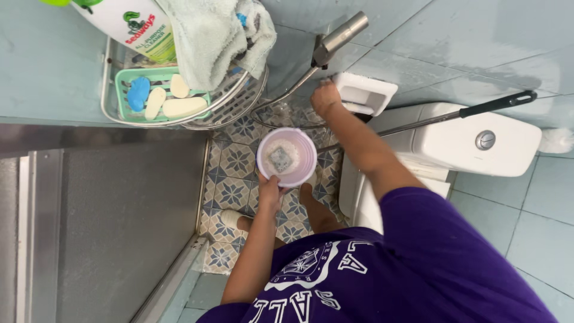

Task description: The person cleans the exterior and rim of a toilet using a sponge and cleaning spray, wiping the tank, lid, and base of the toilet.

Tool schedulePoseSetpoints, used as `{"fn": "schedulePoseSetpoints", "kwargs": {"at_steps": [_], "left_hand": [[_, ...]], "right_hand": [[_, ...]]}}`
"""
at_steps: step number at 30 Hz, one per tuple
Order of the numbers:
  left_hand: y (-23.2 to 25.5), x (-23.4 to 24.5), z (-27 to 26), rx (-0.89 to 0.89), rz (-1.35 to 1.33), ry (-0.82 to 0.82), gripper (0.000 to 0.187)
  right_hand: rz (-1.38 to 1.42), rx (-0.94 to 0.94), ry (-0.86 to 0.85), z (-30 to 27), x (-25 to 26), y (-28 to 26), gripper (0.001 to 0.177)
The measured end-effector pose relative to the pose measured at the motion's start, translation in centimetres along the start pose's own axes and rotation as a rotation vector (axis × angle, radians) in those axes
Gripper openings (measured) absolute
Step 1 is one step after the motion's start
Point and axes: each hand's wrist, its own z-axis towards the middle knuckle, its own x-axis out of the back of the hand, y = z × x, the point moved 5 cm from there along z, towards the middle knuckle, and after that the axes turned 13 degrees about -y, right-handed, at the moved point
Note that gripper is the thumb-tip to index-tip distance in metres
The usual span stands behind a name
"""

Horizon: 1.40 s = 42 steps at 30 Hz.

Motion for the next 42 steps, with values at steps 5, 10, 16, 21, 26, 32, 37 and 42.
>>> {"fn": "schedulePoseSetpoints", "kwargs": {"at_steps": [5, 10, 16, 21, 26, 32, 37, 42], "left_hand": [[1.3, -1.0, -0.1, -0.021, 0.026, -0.03, 0.068], [2.1, -4.3, -0.9, -0.027, -0.006, -0.054, 0.071], [2.5, -6.9, -1.3, -0.059, -0.023, -0.104, 0.068], [0.8, -6.9, -0.6, -0.057, -0.004, -0.078, 0.071], [-0.5, -7.5, 0.6, 0.002, -0.028, -0.094, 0.068], [0.3, -10.1, 0.5, 0.042, 0.064, -0.092, 0.068], [0.9, -10.6, 0.8, 0.018, 0.074, -0.147, 0.068], [0.7, -9.8, 1.0, -0.036, 0.049, -0.157, 0.067]], "right_hand": [[0.079, 0.257, 0.537, -11.6, 2.5, 8.3, 0.022], [0.755, -0.157, 0.79, -23.1, -6.7, 16.7, 0.039], [1.763, -0.482, 0.772, -15.6, -15.8, 11.8, 0.032], [2.745, -0.434, 0.872, -8.9, -18.4, 11.0, 0.033], [2.35, -0.719, 0.48, -11.6, -21.4, 13.2, 0.037], [2.749, -0.637, 0.374, -10.8, -21.8, 9.0, 0.029], [2.853, -0.574, 0.845, -14.4, -20.6, 9.0, 0.022], [2.61, -0.843, 0.728, -14.7, -19.4, 9.0, 0.023]]}}
